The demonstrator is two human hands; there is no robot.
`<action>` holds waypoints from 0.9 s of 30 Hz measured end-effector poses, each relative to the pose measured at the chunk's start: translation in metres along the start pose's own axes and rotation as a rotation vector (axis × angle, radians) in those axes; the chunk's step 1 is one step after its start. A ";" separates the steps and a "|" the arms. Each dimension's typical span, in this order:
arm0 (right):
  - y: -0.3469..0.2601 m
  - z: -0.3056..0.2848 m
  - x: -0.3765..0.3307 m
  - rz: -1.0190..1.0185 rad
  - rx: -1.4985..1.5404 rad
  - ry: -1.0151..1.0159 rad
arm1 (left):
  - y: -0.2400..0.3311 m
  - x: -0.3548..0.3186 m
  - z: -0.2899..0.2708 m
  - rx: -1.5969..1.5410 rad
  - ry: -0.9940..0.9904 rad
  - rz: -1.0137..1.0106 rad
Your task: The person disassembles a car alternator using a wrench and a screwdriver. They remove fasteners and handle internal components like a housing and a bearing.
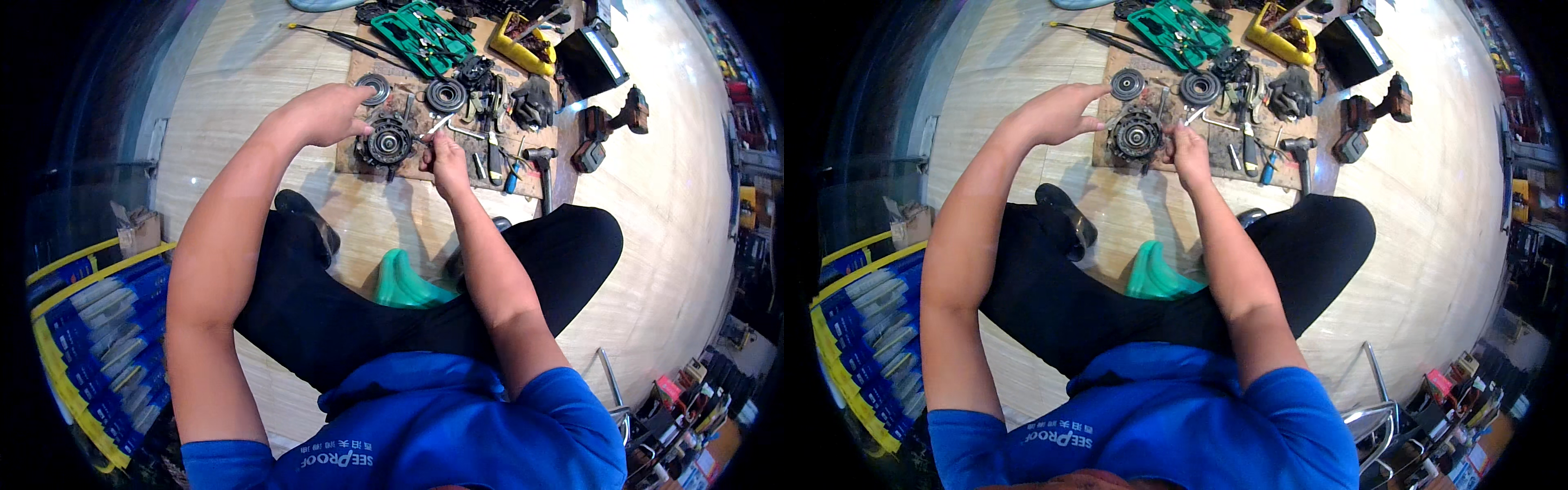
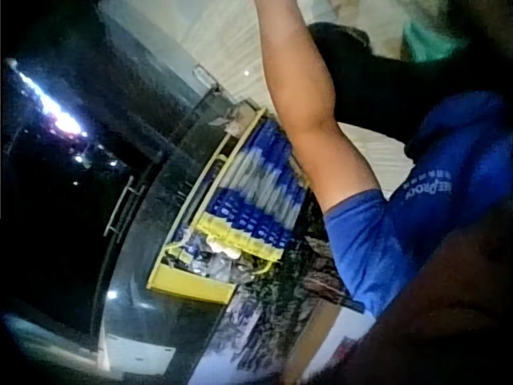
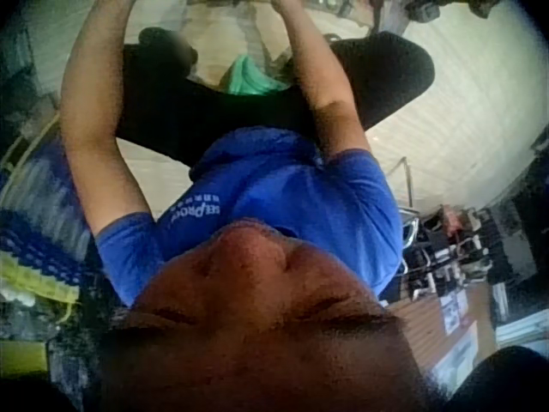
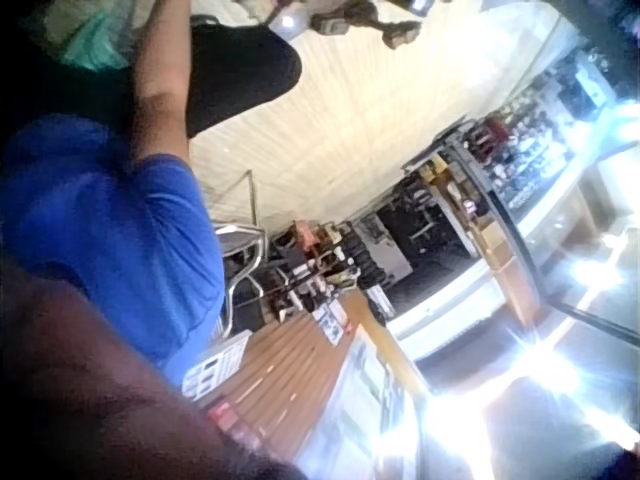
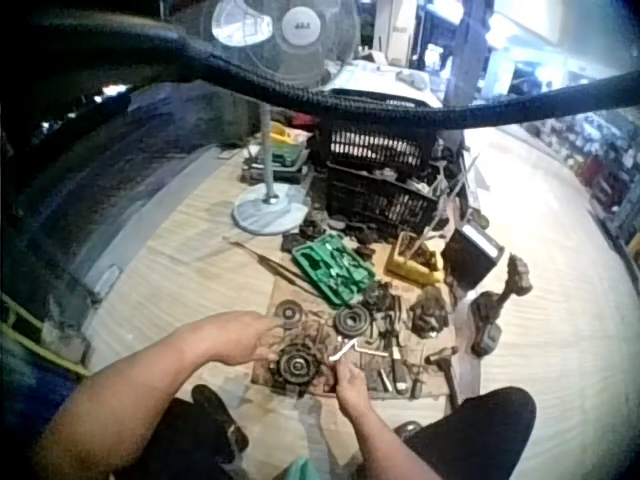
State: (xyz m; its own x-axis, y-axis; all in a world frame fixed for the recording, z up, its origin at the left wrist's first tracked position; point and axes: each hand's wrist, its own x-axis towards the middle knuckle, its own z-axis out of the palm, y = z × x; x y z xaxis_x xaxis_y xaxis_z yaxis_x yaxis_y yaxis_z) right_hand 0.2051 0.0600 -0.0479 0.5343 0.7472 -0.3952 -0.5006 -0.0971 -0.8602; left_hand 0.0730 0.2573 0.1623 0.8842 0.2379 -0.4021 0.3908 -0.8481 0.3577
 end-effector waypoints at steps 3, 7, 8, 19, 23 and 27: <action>0.001 -0.004 0.005 -0.146 -0.437 0.090 | 0.007 0.005 -0.002 0.000 -0.064 -0.023; -0.006 0.004 0.001 -0.327 -1.019 0.111 | 0.012 0.000 -0.005 -0.010 -0.079 -0.045; -0.020 0.014 -0.009 -0.343 -1.162 0.109 | 0.010 -0.005 -0.005 -0.026 -0.076 -0.051; -0.020 0.022 -0.028 -0.430 -1.216 0.190 | -0.006 -0.013 0.000 -0.029 0.016 -0.037; -0.016 0.023 -0.024 -0.424 -1.172 0.240 | -0.001 -0.019 -0.004 -0.032 0.007 -0.042; -0.009 0.024 -0.023 -0.545 -0.987 0.162 | 0.001 -0.021 -0.007 -0.038 -0.022 -0.039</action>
State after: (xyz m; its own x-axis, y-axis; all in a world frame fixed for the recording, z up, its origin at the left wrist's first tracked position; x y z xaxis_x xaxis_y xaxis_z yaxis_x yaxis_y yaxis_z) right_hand 0.1809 0.0590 -0.0234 0.6340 0.7618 0.1332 0.5416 -0.3144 -0.7797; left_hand 0.0566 0.2544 0.1769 0.8625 0.2593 -0.4345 0.4343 -0.8199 0.3730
